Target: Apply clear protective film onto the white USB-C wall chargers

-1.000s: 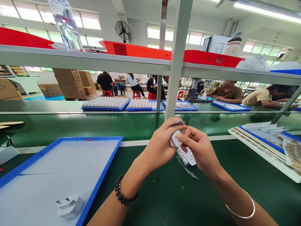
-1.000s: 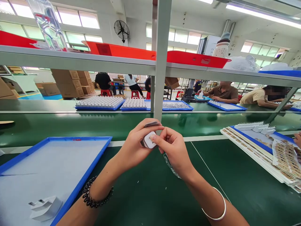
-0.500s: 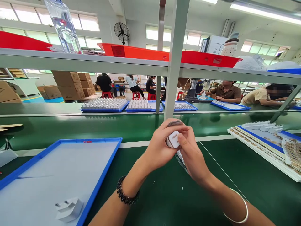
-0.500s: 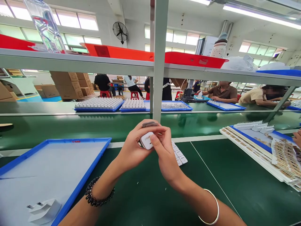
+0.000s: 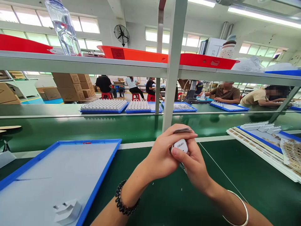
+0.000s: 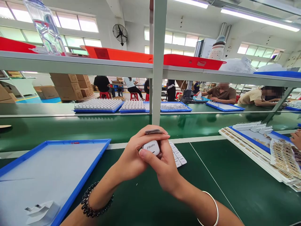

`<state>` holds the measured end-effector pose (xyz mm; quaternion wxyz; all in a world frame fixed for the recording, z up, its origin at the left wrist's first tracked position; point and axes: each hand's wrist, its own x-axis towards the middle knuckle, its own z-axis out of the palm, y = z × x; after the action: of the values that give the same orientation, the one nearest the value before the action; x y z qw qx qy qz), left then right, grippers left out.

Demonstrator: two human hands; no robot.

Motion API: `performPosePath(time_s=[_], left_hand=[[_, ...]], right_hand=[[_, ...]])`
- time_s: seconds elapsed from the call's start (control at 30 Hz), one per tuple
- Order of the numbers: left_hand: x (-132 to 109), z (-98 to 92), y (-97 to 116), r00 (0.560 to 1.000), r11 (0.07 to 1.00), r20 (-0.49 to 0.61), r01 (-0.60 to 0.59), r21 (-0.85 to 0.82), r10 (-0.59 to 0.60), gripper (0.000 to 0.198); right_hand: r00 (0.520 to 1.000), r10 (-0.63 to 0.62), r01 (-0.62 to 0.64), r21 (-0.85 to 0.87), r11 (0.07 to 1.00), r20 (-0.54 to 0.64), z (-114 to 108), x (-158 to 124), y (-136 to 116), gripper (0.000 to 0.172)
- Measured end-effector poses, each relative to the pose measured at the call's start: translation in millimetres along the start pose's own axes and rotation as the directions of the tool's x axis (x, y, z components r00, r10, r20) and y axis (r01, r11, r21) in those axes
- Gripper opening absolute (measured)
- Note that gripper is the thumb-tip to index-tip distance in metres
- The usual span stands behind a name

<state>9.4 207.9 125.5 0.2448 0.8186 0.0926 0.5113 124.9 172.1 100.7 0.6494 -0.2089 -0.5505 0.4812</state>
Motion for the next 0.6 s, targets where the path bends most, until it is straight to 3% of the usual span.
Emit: performPosePath(time_s=[0.3,0.6], left_hand=[[-1,5.5,4,0.995,0.996,0.058,-0.079,-0.03,0.081,0.063],[2,-1.3,2,0.998,0.997,0.008,0.057,-0.05,-0.056,0.05]], right_hand=[[0.99,-0.007,0.023,0.11,0.994,-0.138,-1,-6,3,0.018],[0.984,0.091,-0.081,0.072,0.994,-0.155,-1,4,4,0.042]])
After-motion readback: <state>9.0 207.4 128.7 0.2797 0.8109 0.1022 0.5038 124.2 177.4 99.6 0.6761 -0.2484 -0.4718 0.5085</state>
